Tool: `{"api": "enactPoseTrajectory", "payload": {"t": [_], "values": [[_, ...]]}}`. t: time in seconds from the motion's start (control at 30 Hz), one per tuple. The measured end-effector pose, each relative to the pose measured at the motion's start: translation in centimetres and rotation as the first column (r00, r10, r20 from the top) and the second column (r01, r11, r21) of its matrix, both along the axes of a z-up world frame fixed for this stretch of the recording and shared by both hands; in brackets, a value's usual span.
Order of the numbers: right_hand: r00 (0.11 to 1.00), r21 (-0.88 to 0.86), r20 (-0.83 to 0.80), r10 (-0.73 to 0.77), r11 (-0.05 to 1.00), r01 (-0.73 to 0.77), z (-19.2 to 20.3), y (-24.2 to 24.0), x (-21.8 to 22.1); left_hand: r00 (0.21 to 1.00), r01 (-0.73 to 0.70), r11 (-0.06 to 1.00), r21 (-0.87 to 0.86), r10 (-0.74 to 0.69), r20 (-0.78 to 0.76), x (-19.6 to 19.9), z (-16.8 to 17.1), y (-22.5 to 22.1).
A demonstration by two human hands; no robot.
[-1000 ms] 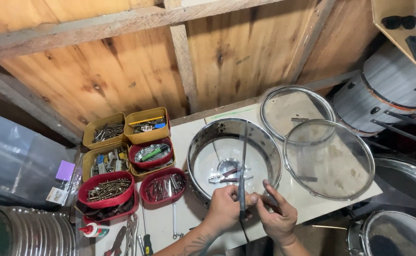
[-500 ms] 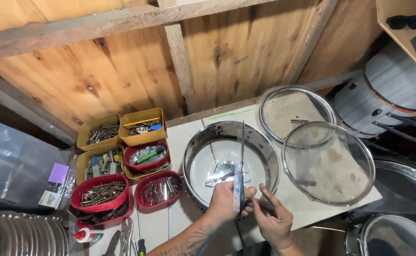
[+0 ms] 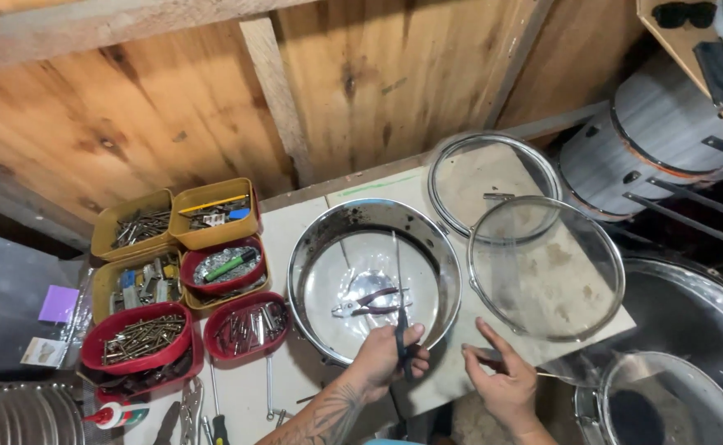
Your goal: Repairing a snare drum by using tools to adjust or install components like drum heads and snare wires.
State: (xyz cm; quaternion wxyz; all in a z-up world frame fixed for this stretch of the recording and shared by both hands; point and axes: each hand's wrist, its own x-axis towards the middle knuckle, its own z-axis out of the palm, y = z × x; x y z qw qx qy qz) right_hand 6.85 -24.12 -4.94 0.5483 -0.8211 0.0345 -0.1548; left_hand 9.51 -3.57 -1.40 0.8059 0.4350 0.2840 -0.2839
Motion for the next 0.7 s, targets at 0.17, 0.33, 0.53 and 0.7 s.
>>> {"api": "enactPoseTrajectory", "payload": {"t": [0.17, 0.33, 0.53, 0.7], "values": [[0.988, -0.179, 0.151, 0.017, 0.984, 0.011, 0.3, -3.0, -1.1, 0.981, 0.151, 0.974, 0.167, -0.169, 0.097, -2.0, -2.1, -0.6], [0.95, -0.315, 0.298, 0.097, 0.949, 0.002, 1.0, -4.7, -3.4, 0.87, 0.355, 0.851, 0.388, -0.452, 0.197, -3.3, -0.3, 1.5], [0.947, -0.251, 0.32, -0.043, 0.959, 0.128, 2.8, -7.0, -8.3, 0.619, 0.407, 0.444, 0.798, -0.777, 0.117, -5.6, 4.1, 3.3], [0.68, -0.341, -0.596, -0.427, 0.901, 0.267, 7.5, -9.8, -11.8, 0.54, 0.385, 0.318, 0.866, -0.839, 0.068, -6.7, 4.0, 3.7]]}}
